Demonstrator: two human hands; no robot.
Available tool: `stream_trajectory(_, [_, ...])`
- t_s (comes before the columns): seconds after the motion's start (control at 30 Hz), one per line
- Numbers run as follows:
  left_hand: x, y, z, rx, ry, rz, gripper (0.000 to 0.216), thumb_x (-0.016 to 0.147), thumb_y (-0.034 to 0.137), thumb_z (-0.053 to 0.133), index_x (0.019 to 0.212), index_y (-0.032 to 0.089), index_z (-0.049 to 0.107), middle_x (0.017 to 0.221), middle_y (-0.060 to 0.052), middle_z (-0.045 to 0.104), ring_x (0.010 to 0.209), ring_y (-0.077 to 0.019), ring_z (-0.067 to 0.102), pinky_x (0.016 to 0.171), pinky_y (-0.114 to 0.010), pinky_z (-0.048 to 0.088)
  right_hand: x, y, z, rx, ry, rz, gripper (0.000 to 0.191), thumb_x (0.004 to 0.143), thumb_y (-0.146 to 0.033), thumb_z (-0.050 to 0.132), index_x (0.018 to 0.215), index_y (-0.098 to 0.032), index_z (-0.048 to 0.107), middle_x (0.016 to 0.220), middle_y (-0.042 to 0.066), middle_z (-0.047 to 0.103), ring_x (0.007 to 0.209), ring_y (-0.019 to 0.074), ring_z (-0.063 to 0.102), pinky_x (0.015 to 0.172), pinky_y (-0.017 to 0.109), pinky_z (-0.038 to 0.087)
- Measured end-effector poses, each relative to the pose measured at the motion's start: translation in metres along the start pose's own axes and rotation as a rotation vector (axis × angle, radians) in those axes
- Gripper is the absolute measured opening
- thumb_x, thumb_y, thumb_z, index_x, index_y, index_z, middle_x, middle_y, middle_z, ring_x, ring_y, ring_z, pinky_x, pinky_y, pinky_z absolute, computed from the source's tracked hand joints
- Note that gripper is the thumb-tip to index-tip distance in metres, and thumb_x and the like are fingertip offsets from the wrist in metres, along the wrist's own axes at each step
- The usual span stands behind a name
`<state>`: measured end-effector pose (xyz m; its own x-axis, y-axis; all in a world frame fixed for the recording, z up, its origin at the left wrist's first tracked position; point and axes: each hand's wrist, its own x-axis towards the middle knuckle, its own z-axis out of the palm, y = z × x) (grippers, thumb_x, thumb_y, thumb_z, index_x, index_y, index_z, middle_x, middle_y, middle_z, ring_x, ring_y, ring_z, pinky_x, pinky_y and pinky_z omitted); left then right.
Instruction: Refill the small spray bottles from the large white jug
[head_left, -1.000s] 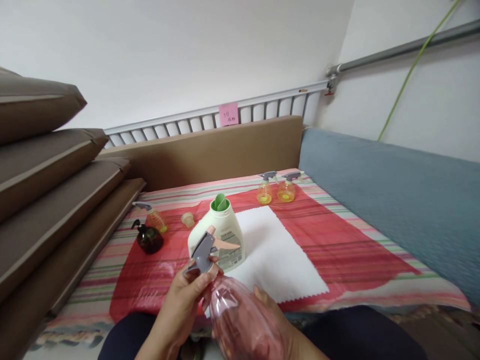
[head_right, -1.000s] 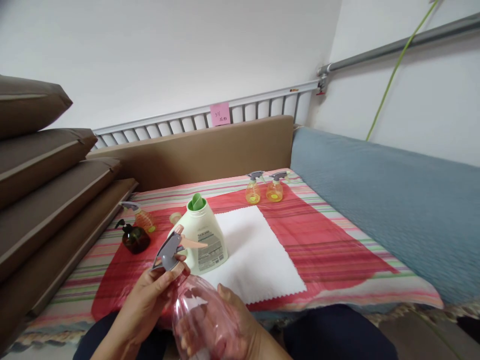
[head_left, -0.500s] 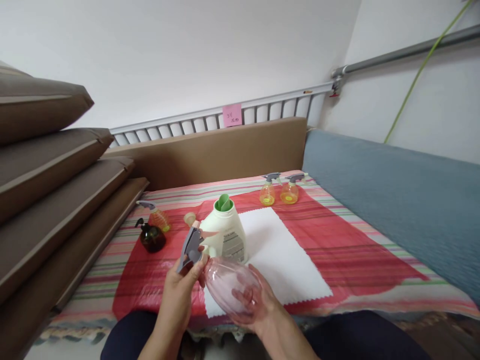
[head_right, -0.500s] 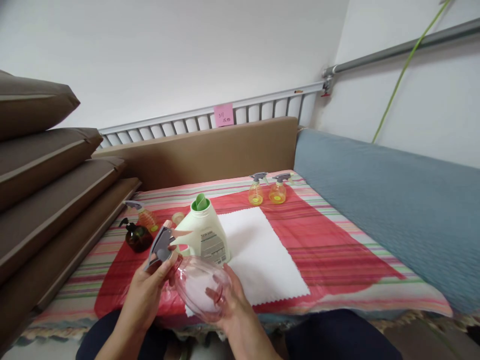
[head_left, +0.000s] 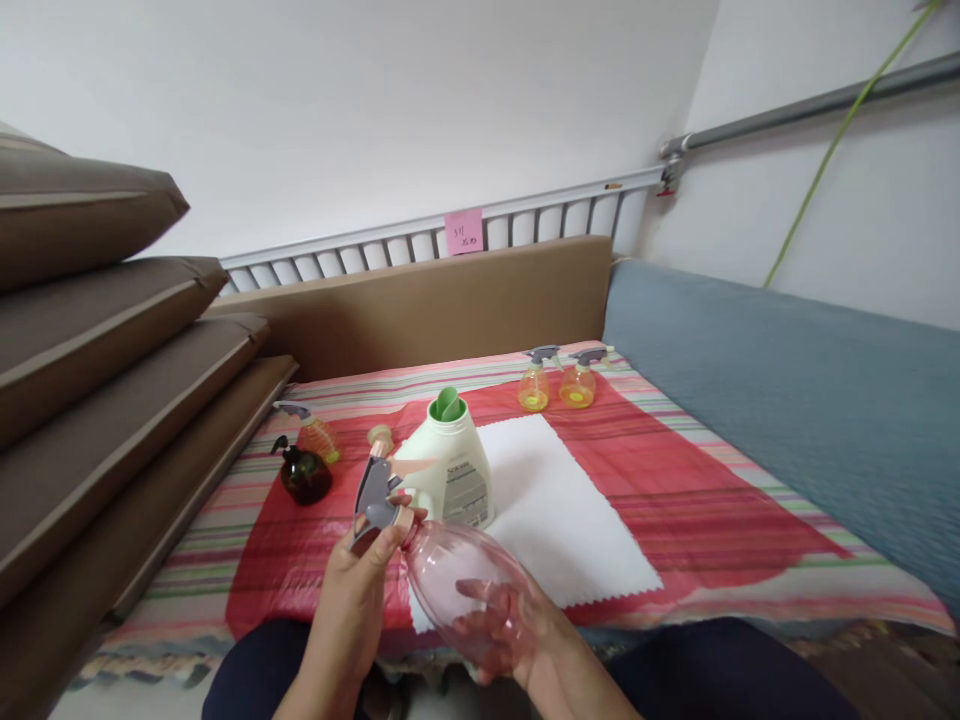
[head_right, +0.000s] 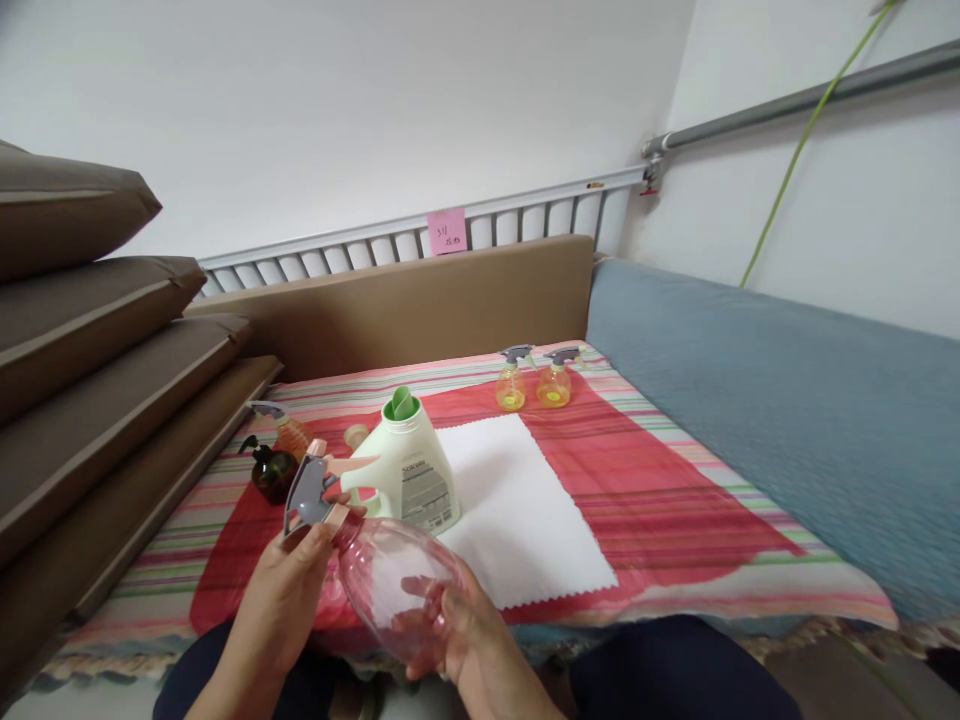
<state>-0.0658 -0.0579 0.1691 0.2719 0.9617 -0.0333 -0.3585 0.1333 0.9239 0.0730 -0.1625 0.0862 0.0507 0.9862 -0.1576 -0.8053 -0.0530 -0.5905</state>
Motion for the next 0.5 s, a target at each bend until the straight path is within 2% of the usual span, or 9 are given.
stream_trajectory(0.07, [-0.001,0.001,-0.001,0.016,-0.006,-0.002,0.040,0.060,0.037,0.080,0.092,0.015,0.071,0.094,-0.009,0.070,0.102,-0.0254,0.060,0.097,-0.036,0.038,0.000,-0.002,0.000,-0.004,0.003,0.003,0.070,0.072,-0.055,0.066,0.128,-0.024,0.038,0.104,0.011,0.065,0.085,0.0260,0.067,0.053,0.028,0.050])
stream_trajectory(0.13, [-0.002,0.000,-0.002,0.016,-0.028,0.000,0.040,0.060,0.037,0.080,0.092,0.015,0.071,0.093,-0.008,0.070,0.102,-0.0255,0.060,0.098,-0.037,0.037,0.000,-0.004,0.000,0.006,-0.011,0.067,0.068,0.077,-0.064,0.053,0.126,-0.019,0.040,0.091,0.011,0.069,0.071,0.0238,0.069,0.047,0.025,0.047])
stream_trajectory(0.23, [-0.004,-0.003,-0.004,0.021,-0.065,-0.001,0.039,0.062,0.035,0.080,0.094,0.016,0.071,0.095,-0.008,0.070,0.099,-0.0251,0.061,0.096,-0.037,0.038,0.001,-0.010,0.002,0.043,-0.043,0.297,0.082,0.079,-0.077,0.024,0.125,-0.011,0.040,0.073,0.014,0.070,0.048,0.0207,0.066,0.036,0.020,0.041])
stream_trajectory(0.3, [-0.005,-0.004,-0.005,0.034,-0.064,0.000,0.037,0.062,0.034,0.080,0.093,0.016,0.070,0.095,-0.008,0.070,0.095,-0.0242,0.062,0.095,-0.037,0.039,0.002,-0.014,0.002,0.075,-0.066,0.404,0.088,0.076,-0.080,0.018,0.131,-0.013,0.034,0.074,0.015,0.070,0.044,0.0214,0.065,0.033,0.019,0.038])
stream_trajectory(0.4, [-0.005,-0.003,-0.003,0.016,-0.014,0.001,0.036,0.063,0.034,0.079,0.093,0.015,0.071,0.093,-0.008,0.071,0.094,-0.0241,0.063,0.093,-0.036,0.041,0.001,-0.015,0.003,0.109,-0.126,0.363,0.082,0.076,-0.080,0.023,0.138,-0.026,0.022,0.090,0.013,0.071,0.046,0.0216,0.067,0.032,0.018,0.038])
stream_trajectory(0.5, [-0.004,0.000,0.000,-0.024,0.024,0.008,0.036,0.061,0.033,0.080,0.092,0.015,0.071,0.097,-0.008,0.070,0.096,-0.0238,0.063,0.092,-0.034,0.043,-0.001,-0.013,0.001,0.124,-0.195,0.253,0.081,0.072,-0.074,0.048,0.137,-0.034,0.020,0.111,0.012,0.065,0.058,0.0213,0.070,0.040,0.021,0.045])
